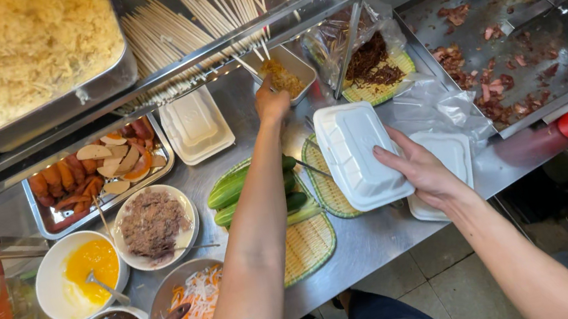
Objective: The person assembles a street food dish in a white styrofoam container. They add shredded vegetables, sliced cucumber, cooked meat, crispy fried topping, and sauces using tongs, scissors, and a squeeze bottle. The container is closed and placed on a counter.
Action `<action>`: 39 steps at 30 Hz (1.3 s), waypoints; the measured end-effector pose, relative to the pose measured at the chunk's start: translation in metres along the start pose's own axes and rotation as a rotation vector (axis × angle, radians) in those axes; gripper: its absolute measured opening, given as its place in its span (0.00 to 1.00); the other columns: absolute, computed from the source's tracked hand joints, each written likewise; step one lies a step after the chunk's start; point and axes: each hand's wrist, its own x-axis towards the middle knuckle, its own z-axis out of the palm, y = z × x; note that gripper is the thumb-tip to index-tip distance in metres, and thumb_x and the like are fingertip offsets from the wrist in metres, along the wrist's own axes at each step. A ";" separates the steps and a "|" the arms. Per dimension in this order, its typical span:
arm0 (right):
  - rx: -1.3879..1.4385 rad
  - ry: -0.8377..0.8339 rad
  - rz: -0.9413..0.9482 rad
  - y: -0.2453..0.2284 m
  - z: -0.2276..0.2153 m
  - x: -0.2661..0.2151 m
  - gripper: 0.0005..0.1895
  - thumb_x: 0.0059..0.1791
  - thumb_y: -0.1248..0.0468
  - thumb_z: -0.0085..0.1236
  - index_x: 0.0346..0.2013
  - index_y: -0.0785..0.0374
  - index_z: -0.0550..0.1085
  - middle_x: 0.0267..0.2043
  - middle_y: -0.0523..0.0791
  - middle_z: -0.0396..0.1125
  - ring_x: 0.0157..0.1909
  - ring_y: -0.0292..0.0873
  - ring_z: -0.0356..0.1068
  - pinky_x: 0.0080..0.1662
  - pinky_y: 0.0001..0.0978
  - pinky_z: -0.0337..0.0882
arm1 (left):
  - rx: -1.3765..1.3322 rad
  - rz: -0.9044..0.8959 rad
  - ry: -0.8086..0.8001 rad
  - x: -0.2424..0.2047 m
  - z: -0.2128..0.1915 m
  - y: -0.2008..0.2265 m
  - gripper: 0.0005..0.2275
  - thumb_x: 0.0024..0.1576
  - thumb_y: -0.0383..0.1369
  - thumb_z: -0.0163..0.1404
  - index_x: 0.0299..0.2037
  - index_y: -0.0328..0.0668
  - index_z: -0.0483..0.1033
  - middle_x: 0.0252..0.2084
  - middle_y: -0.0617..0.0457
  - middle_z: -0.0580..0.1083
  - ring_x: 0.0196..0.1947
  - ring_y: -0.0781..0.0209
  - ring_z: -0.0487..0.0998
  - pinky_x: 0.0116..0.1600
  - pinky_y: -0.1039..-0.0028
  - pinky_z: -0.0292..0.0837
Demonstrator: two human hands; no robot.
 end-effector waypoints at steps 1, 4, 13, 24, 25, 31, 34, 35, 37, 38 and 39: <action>-0.021 0.001 0.002 0.001 -0.005 0.002 0.42 0.48 0.57 0.60 0.74 0.60 0.55 0.63 0.49 0.68 0.60 0.41 0.70 0.59 0.33 0.70 | 0.020 0.017 -0.005 0.006 0.010 0.002 0.33 0.46 0.32 0.54 0.68 0.50 0.69 0.61 0.37 0.74 0.62 0.42 0.74 0.65 0.61 0.69; -0.095 0.065 0.059 0.002 -0.009 0.015 0.42 0.48 0.56 0.61 0.74 0.61 0.55 0.62 0.51 0.67 0.60 0.43 0.70 0.57 0.36 0.71 | 0.060 0.011 0.011 0.020 0.033 0.008 0.34 0.45 0.33 0.56 0.68 0.50 0.66 0.60 0.38 0.73 0.60 0.40 0.73 0.64 0.60 0.69; -0.072 0.013 0.030 0.008 0.012 0.081 0.42 0.46 0.57 0.63 0.73 0.59 0.61 0.62 0.49 0.70 0.56 0.41 0.73 0.54 0.33 0.72 | -0.076 -0.038 -0.113 0.062 0.037 -0.015 0.28 0.57 0.45 0.57 0.60 0.29 0.69 0.59 0.32 0.70 0.62 0.41 0.70 0.63 0.59 0.67; -0.260 0.227 -0.203 0.041 0.109 0.239 0.41 0.44 0.56 0.70 0.67 0.66 0.63 0.54 0.55 0.73 0.49 0.45 0.76 0.49 0.35 0.76 | -0.426 0.014 0.234 -0.128 -0.155 0.019 0.23 0.61 0.44 0.49 0.61 0.36 0.74 0.59 0.45 0.76 0.59 0.56 0.76 0.60 0.68 0.70; -0.261 0.216 -0.230 0.046 0.115 0.250 0.39 0.44 0.56 0.70 0.66 0.66 0.65 0.53 0.54 0.74 0.49 0.45 0.76 0.49 0.35 0.76 | -0.387 0.006 0.243 -0.149 -0.161 0.020 0.22 0.61 0.43 0.49 0.60 0.36 0.75 0.58 0.44 0.77 0.58 0.56 0.77 0.60 0.69 0.70; -0.215 0.225 -0.348 0.059 0.128 0.300 0.32 0.46 0.55 0.68 0.62 0.66 0.73 0.54 0.51 0.76 0.52 0.44 0.76 0.53 0.33 0.73 | -0.492 -0.013 0.202 -0.214 -0.179 0.011 0.18 0.62 0.37 0.51 0.58 0.33 0.76 0.53 0.41 0.80 0.53 0.59 0.81 0.58 0.73 0.74; -0.428 0.317 -0.475 0.057 0.123 0.316 0.31 0.48 0.52 0.65 0.61 0.67 0.73 0.54 0.54 0.75 0.54 0.50 0.75 0.54 0.38 0.72 | -0.525 -0.065 0.159 -0.231 -0.188 0.007 0.18 0.63 0.37 0.50 0.59 0.34 0.75 0.51 0.42 0.80 0.50 0.61 0.81 0.56 0.75 0.74; -0.520 0.360 -0.540 0.056 0.121 0.319 0.33 0.49 0.51 0.66 0.61 0.69 0.71 0.54 0.57 0.73 0.55 0.53 0.74 0.55 0.41 0.70 | -0.536 -0.090 0.144 -0.235 -0.189 0.006 0.18 0.64 0.37 0.49 0.60 0.35 0.74 0.51 0.43 0.81 0.49 0.62 0.81 0.55 0.75 0.75; -0.680 0.419 -0.517 0.059 0.113 0.319 0.35 0.50 0.49 0.63 0.63 0.69 0.68 0.54 0.60 0.70 0.56 0.60 0.71 0.56 0.46 0.69 | -0.571 -0.065 0.137 -0.242 -0.188 0.006 0.19 0.64 0.37 0.49 0.61 0.33 0.74 0.50 0.42 0.81 0.44 0.62 0.81 0.51 0.75 0.75; -0.743 0.438 -0.430 0.062 0.117 0.319 0.35 0.51 0.47 0.60 0.64 0.67 0.67 0.54 0.62 0.69 0.56 0.63 0.69 0.56 0.48 0.68 | -0.587 -0.053 0.132 -0.246 -0.188 0.006 0.19 0.64 0.37 0.49 0.61 0.32 0.74 0.49 0.42 0.80 0.42 0.62 0.81 0.49 0.75 0.76; -0.805 0.457 -0.342 0.065 0.121 0.318 0.35 0.51 0.46 0.57 0.65 0.65 0.66 0.53 0.63 0.68 0.56 0.66 0.68 0.55 0.51 0.67 | -0.581 -0.063 0.126 -0.250 -0.188 0.006 0.19 0.64 0.37 0.49 0.61 0.33 0.74 0.48 0.43 0.80 0.41 0.63 0.81 0.48 0.76 0.75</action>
